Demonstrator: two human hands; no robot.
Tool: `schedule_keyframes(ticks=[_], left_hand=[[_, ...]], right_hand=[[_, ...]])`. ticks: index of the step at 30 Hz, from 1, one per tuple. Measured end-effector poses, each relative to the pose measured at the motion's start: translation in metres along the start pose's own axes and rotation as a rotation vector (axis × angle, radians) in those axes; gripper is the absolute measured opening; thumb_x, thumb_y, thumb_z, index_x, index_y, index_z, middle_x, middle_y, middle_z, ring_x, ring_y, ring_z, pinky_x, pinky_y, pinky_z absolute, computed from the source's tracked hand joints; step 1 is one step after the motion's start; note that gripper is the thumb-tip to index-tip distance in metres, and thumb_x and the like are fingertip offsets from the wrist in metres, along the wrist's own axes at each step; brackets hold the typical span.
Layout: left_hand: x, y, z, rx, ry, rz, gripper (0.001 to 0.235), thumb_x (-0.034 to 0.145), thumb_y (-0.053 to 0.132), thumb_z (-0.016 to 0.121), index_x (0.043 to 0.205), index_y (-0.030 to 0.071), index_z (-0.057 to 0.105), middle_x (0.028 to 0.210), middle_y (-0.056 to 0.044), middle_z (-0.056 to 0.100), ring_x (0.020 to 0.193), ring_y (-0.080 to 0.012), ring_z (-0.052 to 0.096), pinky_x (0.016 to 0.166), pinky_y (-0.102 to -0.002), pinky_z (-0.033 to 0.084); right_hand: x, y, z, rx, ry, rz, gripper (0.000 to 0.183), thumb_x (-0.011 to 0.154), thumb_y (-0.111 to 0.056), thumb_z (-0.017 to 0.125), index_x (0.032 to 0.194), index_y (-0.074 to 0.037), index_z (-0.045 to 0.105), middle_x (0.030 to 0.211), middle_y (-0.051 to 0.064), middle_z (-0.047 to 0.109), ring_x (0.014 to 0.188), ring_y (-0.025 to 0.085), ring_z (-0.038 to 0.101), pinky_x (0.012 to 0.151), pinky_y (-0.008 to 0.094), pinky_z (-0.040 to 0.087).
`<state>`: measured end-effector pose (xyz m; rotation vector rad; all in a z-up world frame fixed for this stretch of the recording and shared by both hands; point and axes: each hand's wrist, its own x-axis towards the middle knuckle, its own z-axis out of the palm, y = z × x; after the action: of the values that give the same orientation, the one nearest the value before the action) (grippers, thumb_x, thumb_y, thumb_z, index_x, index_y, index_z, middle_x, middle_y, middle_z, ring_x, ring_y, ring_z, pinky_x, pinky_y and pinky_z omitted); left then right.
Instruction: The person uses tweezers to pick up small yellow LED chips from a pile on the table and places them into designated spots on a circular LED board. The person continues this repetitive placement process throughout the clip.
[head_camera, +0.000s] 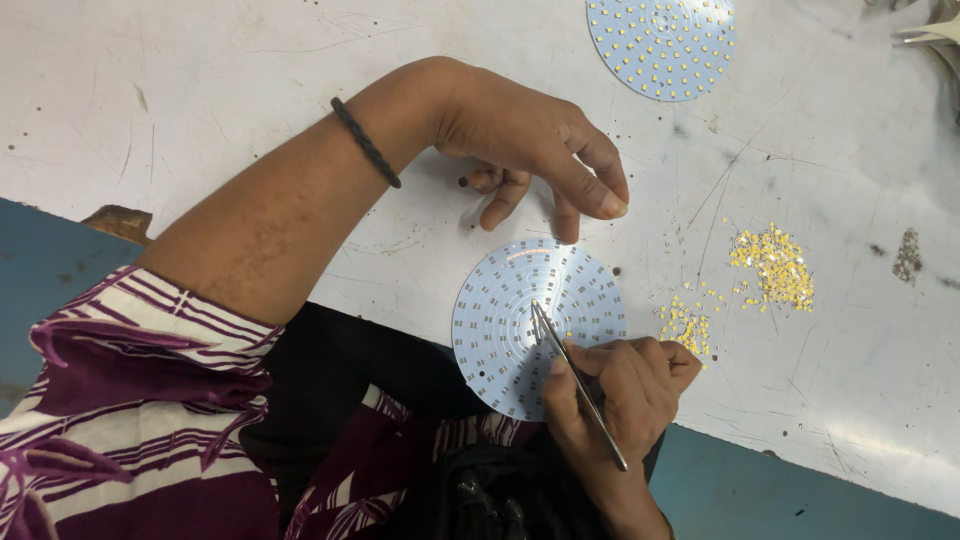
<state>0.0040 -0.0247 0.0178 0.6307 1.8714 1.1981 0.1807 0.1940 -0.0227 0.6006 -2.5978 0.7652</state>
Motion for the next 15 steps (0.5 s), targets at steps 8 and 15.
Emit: schedule_keyframes(ticks=[8, 15], left_hand=[[0.006, -0.001, -0.004, 0.001, -0.078, 0.000, 0.075, 0.075, 0.051, 0.062, 0.136, 0.009, 0.054, 0.104, -0.014, 0.082, 0.039, -0.0174, 0.070, 0.026, -0.022, 0.040], [0.014, -0.013, -0.007, -0.038, -0.122, 0.004, 0.074, 0.076, 0.047, 0.063, 0.139, 0.009, 0.053, 0.107, -0.015, 0.077, 0.038, -0.0187, 0.072, 0.025, -0.023, 0.040]], right_hand=[[-0.015, 0.023, -0.021, 0.126, 0.106, 0.129, 0.013, 0.080, -0.013, 0.075, 0.083, -0.005, 0.065, 0.073, 0.005, 0.060, 0.064, 0.016, 0.055, 0.062, 0.029, 0.041], [-0.027, 0.079, -0.051, 0.140, 0.217, 0.312, 0.011, 0.084, -0.007, 0.073, 0.083, 0.001, 0.065, 0.072, 0.005, 0.057, 0.062, 0.014, 0.051, 0.054, 0.024, 0.037]])
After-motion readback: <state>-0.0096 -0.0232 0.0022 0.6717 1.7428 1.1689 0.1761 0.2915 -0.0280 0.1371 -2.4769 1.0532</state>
